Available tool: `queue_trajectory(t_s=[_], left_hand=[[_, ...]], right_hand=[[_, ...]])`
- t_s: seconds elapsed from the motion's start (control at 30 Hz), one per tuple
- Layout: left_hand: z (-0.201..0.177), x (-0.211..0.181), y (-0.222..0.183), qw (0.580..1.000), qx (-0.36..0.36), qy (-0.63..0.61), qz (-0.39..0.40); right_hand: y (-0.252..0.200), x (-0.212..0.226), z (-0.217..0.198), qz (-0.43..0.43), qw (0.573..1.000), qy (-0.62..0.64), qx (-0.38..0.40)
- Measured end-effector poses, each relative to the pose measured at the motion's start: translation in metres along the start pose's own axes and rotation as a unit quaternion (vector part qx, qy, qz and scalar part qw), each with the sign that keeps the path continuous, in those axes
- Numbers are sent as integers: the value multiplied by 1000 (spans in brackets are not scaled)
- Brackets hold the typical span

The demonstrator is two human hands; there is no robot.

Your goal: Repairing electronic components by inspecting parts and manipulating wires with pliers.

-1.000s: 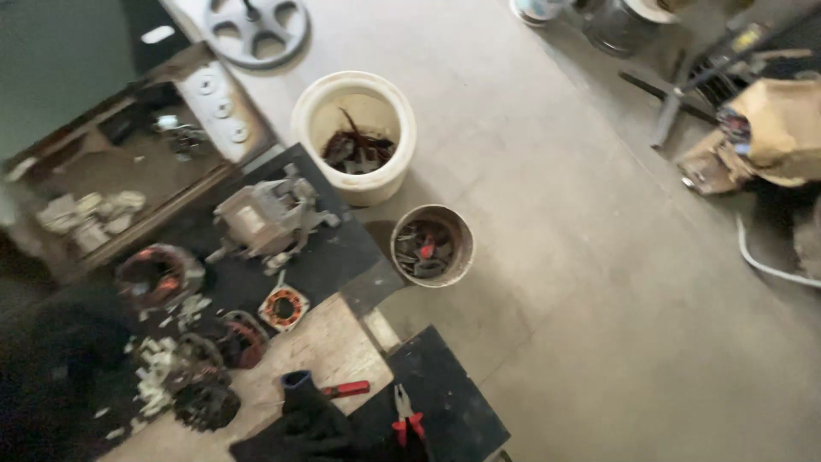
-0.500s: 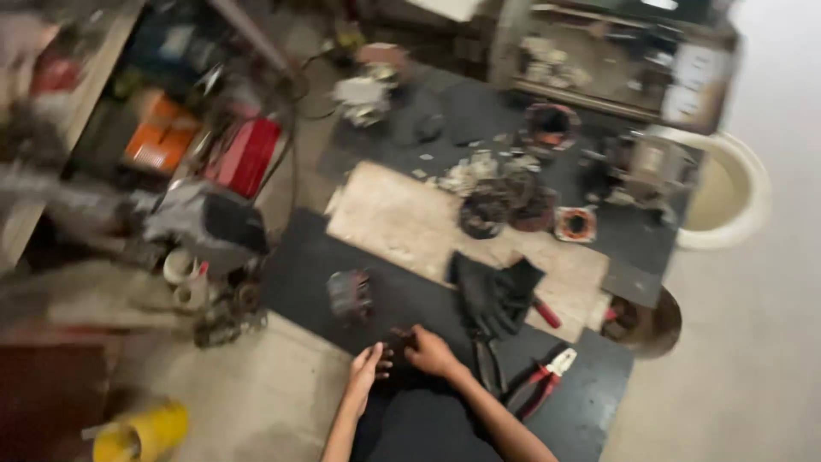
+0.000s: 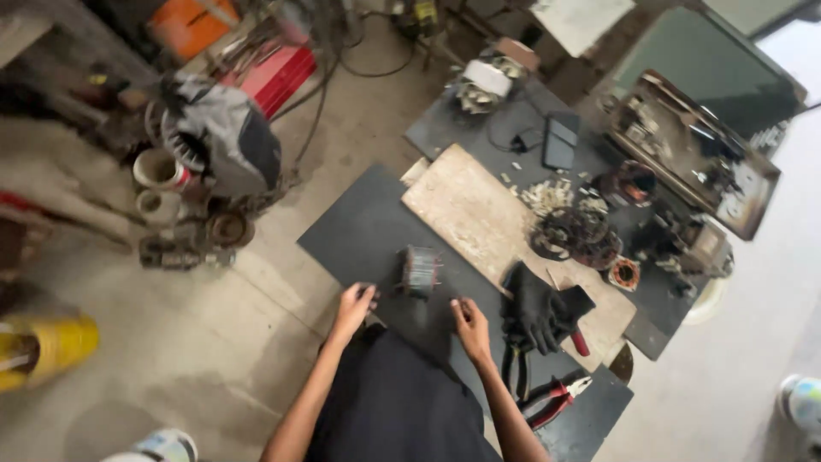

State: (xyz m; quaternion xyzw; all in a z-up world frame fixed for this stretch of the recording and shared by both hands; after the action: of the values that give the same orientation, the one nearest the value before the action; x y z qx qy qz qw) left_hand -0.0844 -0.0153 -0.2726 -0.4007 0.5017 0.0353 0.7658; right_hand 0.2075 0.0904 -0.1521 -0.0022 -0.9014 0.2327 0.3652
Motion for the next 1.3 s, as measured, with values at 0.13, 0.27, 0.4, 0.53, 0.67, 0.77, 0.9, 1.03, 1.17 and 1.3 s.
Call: queue_trajectory(t_s=[0.13,0.27,0.4,0.53,0.67,0.77,0.9,1.03,1.17,1.3], left_hand=[[18,-32,21,998,48,20,37],[28,-24,27,993,106,51,4],[40,-22,22,988,137,66,11],[45,-22,30,978,159,125,56],[54,-29,13,962,189,184,63],[60,-25,10,950,176,249,68],[58,-53,-9,901,126,404,96],[63,-84,-35,860,114,462,184],[64,-92,-46,859,119,442,229],[67,-98,-45,892,132,371,222]], right_hand=[[-3,16,2,-18,998,1,-62],[-9,25,-4,-1,993,-8,-117],[-2,17,-9,31,992,-77,-100],[16,-1,6,46,995,-51,-78],[26,-6,47,62,991,101,-68],[44,-28,77,46,993,109,-15],[54,-34,85,59,978,200,21],[56,-36,83,51,989,132,46],[53,-29,82,71,979,181,62],[50,-20,81,89,971,215,55]])
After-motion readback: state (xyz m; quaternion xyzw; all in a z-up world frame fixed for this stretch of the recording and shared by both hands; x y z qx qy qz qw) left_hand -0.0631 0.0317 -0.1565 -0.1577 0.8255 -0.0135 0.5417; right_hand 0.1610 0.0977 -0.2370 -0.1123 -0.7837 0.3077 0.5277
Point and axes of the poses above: each hand's wrist, its own y-axis towards the middle knuckle, its own z-axis out of the palm, x = y × z, the point moved 7 cm from there along y, towards the middle knuckle, and after that the axes turned 14 degrees about -y, right-handed, at the moved point
